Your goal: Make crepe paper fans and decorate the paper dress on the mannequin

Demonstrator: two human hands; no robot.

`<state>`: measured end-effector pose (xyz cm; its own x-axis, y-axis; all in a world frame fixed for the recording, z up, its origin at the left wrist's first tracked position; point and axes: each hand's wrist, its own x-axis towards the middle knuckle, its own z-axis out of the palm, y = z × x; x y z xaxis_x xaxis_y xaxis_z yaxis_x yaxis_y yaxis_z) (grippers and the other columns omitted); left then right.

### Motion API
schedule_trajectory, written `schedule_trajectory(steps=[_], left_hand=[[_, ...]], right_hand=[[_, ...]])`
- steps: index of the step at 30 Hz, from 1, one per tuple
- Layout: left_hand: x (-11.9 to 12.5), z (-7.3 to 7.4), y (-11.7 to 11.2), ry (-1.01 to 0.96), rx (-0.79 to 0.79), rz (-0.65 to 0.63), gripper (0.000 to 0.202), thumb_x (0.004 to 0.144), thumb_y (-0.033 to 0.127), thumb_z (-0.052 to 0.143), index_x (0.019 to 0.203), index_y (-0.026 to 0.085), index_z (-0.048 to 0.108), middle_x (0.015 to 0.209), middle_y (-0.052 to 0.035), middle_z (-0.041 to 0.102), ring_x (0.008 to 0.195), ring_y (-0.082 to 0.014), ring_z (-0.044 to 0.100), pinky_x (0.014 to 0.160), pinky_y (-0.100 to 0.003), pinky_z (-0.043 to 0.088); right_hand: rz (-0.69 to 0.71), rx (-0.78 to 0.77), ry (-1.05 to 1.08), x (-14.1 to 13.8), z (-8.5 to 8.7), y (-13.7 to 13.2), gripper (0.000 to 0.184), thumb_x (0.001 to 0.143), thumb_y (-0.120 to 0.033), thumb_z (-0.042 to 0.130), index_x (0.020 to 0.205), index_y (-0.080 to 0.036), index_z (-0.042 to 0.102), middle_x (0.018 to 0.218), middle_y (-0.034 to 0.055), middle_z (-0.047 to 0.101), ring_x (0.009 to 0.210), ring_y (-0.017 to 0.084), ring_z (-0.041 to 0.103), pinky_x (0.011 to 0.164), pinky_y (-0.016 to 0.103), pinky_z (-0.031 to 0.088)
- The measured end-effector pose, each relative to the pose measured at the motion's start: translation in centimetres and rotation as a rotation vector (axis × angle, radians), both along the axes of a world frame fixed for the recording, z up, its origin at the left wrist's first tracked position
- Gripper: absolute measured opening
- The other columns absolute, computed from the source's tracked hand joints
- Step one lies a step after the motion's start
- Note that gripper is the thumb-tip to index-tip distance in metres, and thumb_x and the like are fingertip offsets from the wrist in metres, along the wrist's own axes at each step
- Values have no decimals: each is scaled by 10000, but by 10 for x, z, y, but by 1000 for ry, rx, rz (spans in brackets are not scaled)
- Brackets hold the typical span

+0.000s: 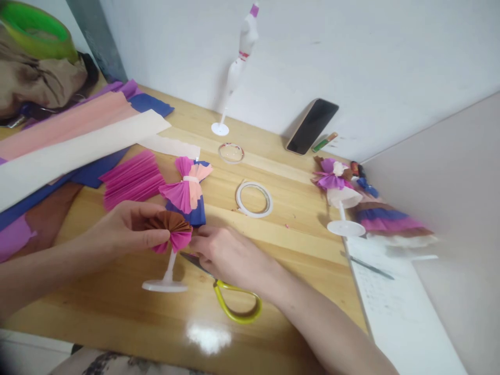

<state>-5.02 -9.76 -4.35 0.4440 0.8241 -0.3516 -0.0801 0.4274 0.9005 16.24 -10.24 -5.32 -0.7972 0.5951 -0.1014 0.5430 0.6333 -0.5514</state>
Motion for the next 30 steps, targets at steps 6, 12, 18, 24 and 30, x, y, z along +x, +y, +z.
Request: schedule_trajectory(steps=[6, 12, 18, 24, 30], left_hand=[[-1, -2, 2, 21, 22, -15, 151, 630, 128, 762, 772, 172, 793, 681, 6, 745, 575, -77, 611, 548, -146, 470], [1, -1, 1, 37, 27, -14, 144, 631, 152, 755, 771, 168, 785, 672, -1, 733, 566, -90, 595, 535, -174, 461], [2, -4, 0, 88, 63, -5, 191, 643, 242, 750, 798, 135, 776, 704, -42, 723, 593, -130, 597, 549, -230, 475], [1, -6, -1, 85, 79, -17, 171, 652, 242, 753, 788, 140, 772, 684, -25, 706, 572, -110, 567, 538, -214, 451], [1, 0, 0, 57, 31, -20, 177, 612, 175, 773, 787, 153, 785, 664, -7, 713, 571, -99, 579, 545, -189, 457]], right_hand=[[21, 51, -29, 1, 4, -1, 249, 894, -30, 491, 1001, -176, 662, 957, 68, 662, 795, 147, 609, 663, 224, 449], [159, 193, -145, -4, 9, -8, 216, 915, -36, 479, 1026, -127, 640, 932, 95, 678, 814, 175, 628, 677, 270, 476], [169, 422, -212, -9, -2, -22, 196, 926, -53, 472, 862, -120, 644, 884, 100, 653, 767, 190, 590, 559, 292, 430], [186, 269, -218, -8, 5, -10, 176, 963, -138, 479, 860, -157, 619, 929, 79, 655, 796, 173, 581, 638, 287, 436], [115, 310, -327, 2, 7, 0, 148, 919, -83, 482, 886, -122, 621, 900, 111, 627, 802, 209, 571, 649, 310, 428]])
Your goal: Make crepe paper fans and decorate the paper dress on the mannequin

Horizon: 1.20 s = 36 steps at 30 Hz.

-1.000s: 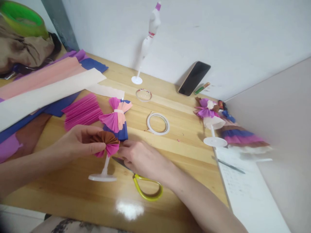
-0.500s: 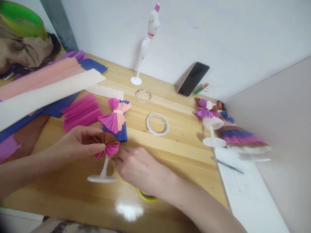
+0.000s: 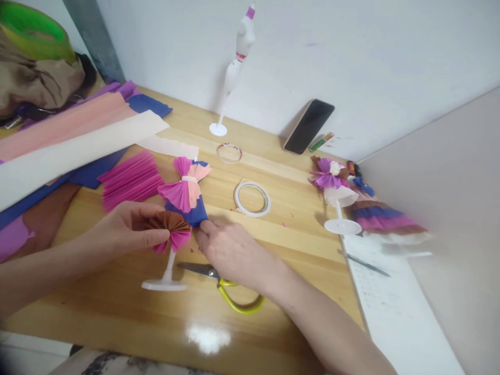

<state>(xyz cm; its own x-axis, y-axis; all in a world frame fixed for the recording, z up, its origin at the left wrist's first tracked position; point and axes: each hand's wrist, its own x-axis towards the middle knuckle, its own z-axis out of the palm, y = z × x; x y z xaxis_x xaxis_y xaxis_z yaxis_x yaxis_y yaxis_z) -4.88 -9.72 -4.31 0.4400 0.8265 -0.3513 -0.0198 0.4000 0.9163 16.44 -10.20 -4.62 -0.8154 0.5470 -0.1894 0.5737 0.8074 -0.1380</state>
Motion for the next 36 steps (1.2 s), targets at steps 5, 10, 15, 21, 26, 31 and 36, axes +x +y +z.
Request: schedule_trajectory(steps=[5, 10, 15, 21, 26, 31, 36], left_hand=[[-1, 0, 0, 18, 5, 3, 168, 633, 203, 775, 795, 159, 789, 672, -15, 724, 547, -95, 568, 524, -187, 444], [-3, -6, -1, -2, 22, 0, 151, 681, 241, 758, 809, 169, 790, 676, -18, 725, 547, -93, 556, 534, -189, 444], [-3, -7, -1, 17, 26, 8, 178, 673, 253, 756, 820, 160, 791, 712, -29, 736, 564, -101, 565, 538, -196, 441], [-3, -6, -1, 23, 32, 3, 169, 667, 248, 753, 804, 155, 786, 677, -18, 716, 557, -94, 551, 533, -192, 429], [-2, -6, -1, 32, 46, 4, 167, 667, 244, 735, 794, 146, 779, 691, -27, 717, 550, -99, 545, 529, -205, 439], [0, -4, -1, 58, 15, 19, 181, 624, 231, 752, 779, 142, 778, 665, -21, 713, 548, -107, 568, 523, -205, 444], [1, 2, 0, 16, -45, 10, 175, 610, 144, 738, 776, 175, 783, 670, 4, 720, 589, -102, 605, 541, -178, 447]], right_hand=[[-198, -168, 153, 20, 18, 11, 117, 899, -126, 558, 797, -156, 608, 804, 44, 613, 656, 131, 552, 598, 245, 397], [-382, -125, 174, 43, 23, 26, 184, 880, -129, 558, 701, -172, 558, 674, 6, 584, 590, 121, 520, 578, 240, 363], [-420, -244, 164, 40, 13, 27, 191, 816, -12, 495, 780, -169, 597, 751, 10, 651, 672, 121, 582, 620, 222, 378], [-352, -237, 121, 28, -4, 25, 106, 795, -62, 613, 770, -165, 618, 744, 13, 647, 665, 127, 570, 581, 229, 329], [-322, -219, 143, 27, -9, 22, 139, 831, -46, 587, 751, -150, 633, 719, 24, 635, 655, 125, 560, 602, 230, 340], [-271, -136, 122, 19, -6, 16, 165, 815, -7, 542, 780, -153, 610, 777, 37, 625, 683, 134, 550, 603, 239, 333], [-269, -87, -21, 25, 6, 17, 219, 745, 39, 518, 777, -163, 597, 782, 43, 624, 612, 129, 517, 540, 256, 279]])
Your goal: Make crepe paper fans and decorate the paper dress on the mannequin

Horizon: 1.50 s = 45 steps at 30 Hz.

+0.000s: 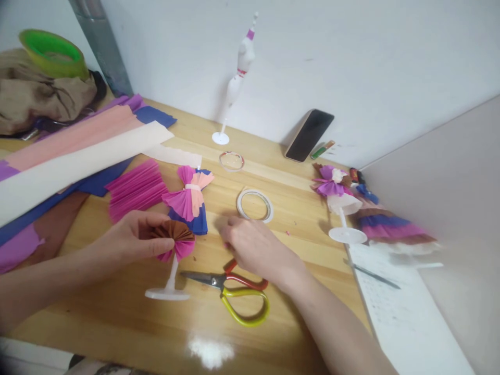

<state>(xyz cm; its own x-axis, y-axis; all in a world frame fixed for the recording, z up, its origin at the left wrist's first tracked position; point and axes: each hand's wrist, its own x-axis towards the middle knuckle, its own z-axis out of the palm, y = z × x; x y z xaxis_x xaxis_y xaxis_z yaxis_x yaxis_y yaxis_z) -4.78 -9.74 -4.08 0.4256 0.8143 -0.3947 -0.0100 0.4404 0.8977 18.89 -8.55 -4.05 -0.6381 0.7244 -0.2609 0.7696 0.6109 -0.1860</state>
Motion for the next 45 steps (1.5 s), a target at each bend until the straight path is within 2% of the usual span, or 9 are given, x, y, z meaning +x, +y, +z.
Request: schedule_trajectory(steps=[3, 5, 10, 13, 18, 26, 32, 40, 45], left_hand=[[1, 0, 0, -73, -14, -18, 164, 608, 133, 740, 764, 164, 782, 664, 2, 715, 564, -93, 593, 557, -190, 466], [1, -2, -1, -107, -27, -18, 171, 605, 133, 749, 772, 154, 782, 673, -6, 719, 563, -96, 598, 561, -198, 477], [1, -7, -5, -171, -21, -35, 177, 649, 132, 748, 821, 161, 780, 733, -8, 744, 649, -109, 650, 634, -203, 511], [3, -7, -6, -182, -4, -42, 168, 659, 121, 744, 820, 161, 770, 766, -15, 755, 702, -124, 675, 667, -213, 522], [8, -6, -10, -173, -17, 14, 160, 628, 143, 762, 783, 137, 721, 706, -2, 726, 647, -123, 666, 636, -228, 527], [5, -5, -13, -161, 29, -81, 113, 694, 158, 679, 801, 155, 714, 691, 25, 683, 627, -102, 615, 607, -204, 479], [7, -5, -14, -145, 75, -26, 167, 697, 162, 710, 864, 150, 710, 814, -14, 729, 731, -127, 652, 666, -216, 501], [9, -8, -21, -176, -35, -87, 301, 663, 136, 706, 958, 158, 652, 691, 16, 685, 606, -117, 623, 607, -236, 497], [6, -10, -21, -150, 0, -66, 356, 645, 181, 710, 996, 164, 655, 830, -26, 712, 729, -154, 651, 662, -266, 506]], right_hand=[[-65, -7, -23, 8, 9, 0, 256, 758, 48, 495, 764, -171, 628, 720, 38, 635, 583, 129, 532, 537, 253, 290], [-142, 2, 56, 8, 14, -3, 207, 815, -26, 521, 796, -178, 660, 696, 38, 653, 583, 136, 554, 546, 247, 318], [-255, -142, 547, -17, 18, -19, 150, 885, -285, 582, 864, -173, 681, 702, 17, 672, 588, 117, 563, 556, 218, 394], [-329, -241, 764, -33, 13, -28, 156, 823, -318, 649, 813, -164, 676, 683, 3, 642, 582, 102, 525, 534, 201, 393], [-519, -396, 919, -46, -6, -35, 165, 751, -294, 652, 669, -169, 584, 592, -25, 534, 552, 93, 432, 522, 214, 358], [-554, -552, 984, -44, -4, -33, 242, 728, -307, 608, 592, -200, 440, 554, -42, 415, 525, 89, 356, 497, 228, 312], [-508, -588, 1015, -47, -2, -34, 171, 713, -297, 672, 745, -175, 557, 665, -11, 528, 593, 115, 468, 552, 242, 406], [-506, -628, 993, -50, -2, -40, 41, 686, -130, 581, 685, -170, 590, 615, -15, 594, 572, 108, 512, 545, 222, 419], [-484, -622, 894, -45, 5, -37, 113, 642, -85, 541, 679, -159, 618, 619, -9, 612, 568, 105, 511, 535, 217, 407]])
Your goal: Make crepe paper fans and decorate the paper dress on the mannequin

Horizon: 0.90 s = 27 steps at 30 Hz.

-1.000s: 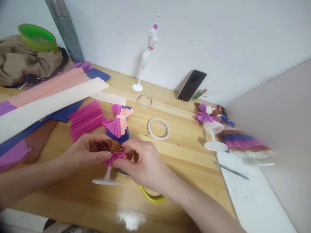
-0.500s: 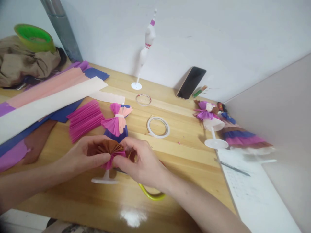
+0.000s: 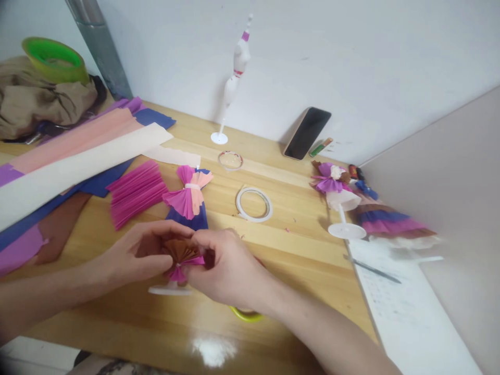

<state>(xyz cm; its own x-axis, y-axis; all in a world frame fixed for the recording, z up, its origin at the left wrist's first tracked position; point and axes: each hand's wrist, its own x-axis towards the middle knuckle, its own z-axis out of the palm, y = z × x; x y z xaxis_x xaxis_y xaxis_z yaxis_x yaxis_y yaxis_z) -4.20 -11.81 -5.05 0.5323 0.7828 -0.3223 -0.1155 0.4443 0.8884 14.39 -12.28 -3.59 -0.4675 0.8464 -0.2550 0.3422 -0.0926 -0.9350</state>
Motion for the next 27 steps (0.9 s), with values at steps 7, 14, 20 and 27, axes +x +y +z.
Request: schedule_trajectory(steps=[7, 14, 20, 27], left_hand=[[3, 11, 1, 241, 176, 82, 177, 666, 238, 681, 816, 146, 669, 717, -35, 698, 640, -155, 635, 599, -266, 507], [6, 13, 2, 276, 213, 100, 118, 658, 226, 708, 705, 148, 633, 609, 17, 614, 560, -99, 550, 513, -203, 433], [-1, 12, 9, 90, 195, 278, 231, 657, 258, 739, 633, 159, 532, 558, 48, 542, 476, -75, 508, 472, -202, 424], [-5, 13, 12, -10, 116, 300, 206, 677, 249, 746, 801, 165, 604, 624, 38, 604, 520, -94, 544, 509, -220, 450]], right_hand=[[87, 238, -246, -1, 3, 2, 115, 635, -55, 560, 613, -168, 553, 562, -50, 523, 523, 72, 442, 475, 178, 313], [81, 367, -331, -4, 6, 9, 177, 707, -110, 625, 577, -165, 517, 533, -57, 465, 506, 62, 383, 467, 183, 258], [37, 318, -210, -12, 9, 19, 193, 773, -225, 650, 608, -170, 566, 538, -51, 451, 503, 75, 361, 459, 204, 267], [31, 298, -127, -14, 5, 23, 172, 790, -194, 618, 626, -173, 568, 582, -43, 486, 532, 81, 384, 482, 213, 300]])
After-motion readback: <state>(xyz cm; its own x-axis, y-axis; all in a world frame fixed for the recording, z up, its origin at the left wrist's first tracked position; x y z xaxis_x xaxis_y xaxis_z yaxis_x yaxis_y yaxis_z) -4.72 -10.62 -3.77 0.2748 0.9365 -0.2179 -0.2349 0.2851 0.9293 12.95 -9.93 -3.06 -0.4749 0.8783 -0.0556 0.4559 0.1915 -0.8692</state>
